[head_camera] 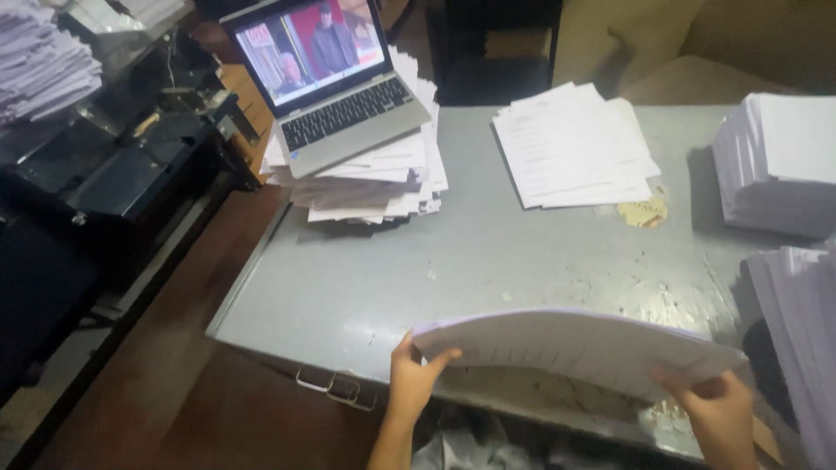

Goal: Organizing and aligning stacks of printed papers on a desk, flipping through pages to check or collate them.

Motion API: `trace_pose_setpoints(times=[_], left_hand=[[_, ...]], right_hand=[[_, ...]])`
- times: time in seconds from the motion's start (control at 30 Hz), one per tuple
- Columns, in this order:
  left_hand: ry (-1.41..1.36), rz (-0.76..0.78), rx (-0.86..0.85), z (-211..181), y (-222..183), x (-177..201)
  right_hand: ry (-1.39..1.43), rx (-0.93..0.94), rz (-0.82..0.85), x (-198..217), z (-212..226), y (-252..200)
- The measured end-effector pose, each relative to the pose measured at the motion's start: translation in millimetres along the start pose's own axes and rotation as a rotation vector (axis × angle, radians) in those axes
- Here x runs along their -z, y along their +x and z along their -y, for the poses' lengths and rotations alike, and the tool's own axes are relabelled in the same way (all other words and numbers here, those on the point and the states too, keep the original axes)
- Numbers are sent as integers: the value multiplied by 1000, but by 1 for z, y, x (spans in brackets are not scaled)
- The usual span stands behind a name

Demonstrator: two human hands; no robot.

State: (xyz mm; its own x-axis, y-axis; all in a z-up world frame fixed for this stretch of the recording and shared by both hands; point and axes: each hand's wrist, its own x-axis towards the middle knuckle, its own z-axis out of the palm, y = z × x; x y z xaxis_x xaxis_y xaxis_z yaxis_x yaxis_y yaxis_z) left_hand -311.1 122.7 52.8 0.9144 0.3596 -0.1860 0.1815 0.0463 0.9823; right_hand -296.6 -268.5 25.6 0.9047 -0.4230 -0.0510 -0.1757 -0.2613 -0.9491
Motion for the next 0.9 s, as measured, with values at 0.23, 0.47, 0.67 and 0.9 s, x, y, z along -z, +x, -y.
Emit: trace_pose_setpoints(times=[0.23, 0.47, 0.67, 0.9], left_hand=[[21, 168, -239, 12, 5, -1], [6, 189, -163, 28, 10, -17], [-174, 195, -528, 19, 14, -6], [162, 50, 33, 116, 31, -5]], right_hand=[[121, 22, 211, -4, 33, -11], [-78, -43, 63, -28, -1, -2], [3, 1, 9, -20, 3, 0], [92, 5, 161, -50, -111, 21]])
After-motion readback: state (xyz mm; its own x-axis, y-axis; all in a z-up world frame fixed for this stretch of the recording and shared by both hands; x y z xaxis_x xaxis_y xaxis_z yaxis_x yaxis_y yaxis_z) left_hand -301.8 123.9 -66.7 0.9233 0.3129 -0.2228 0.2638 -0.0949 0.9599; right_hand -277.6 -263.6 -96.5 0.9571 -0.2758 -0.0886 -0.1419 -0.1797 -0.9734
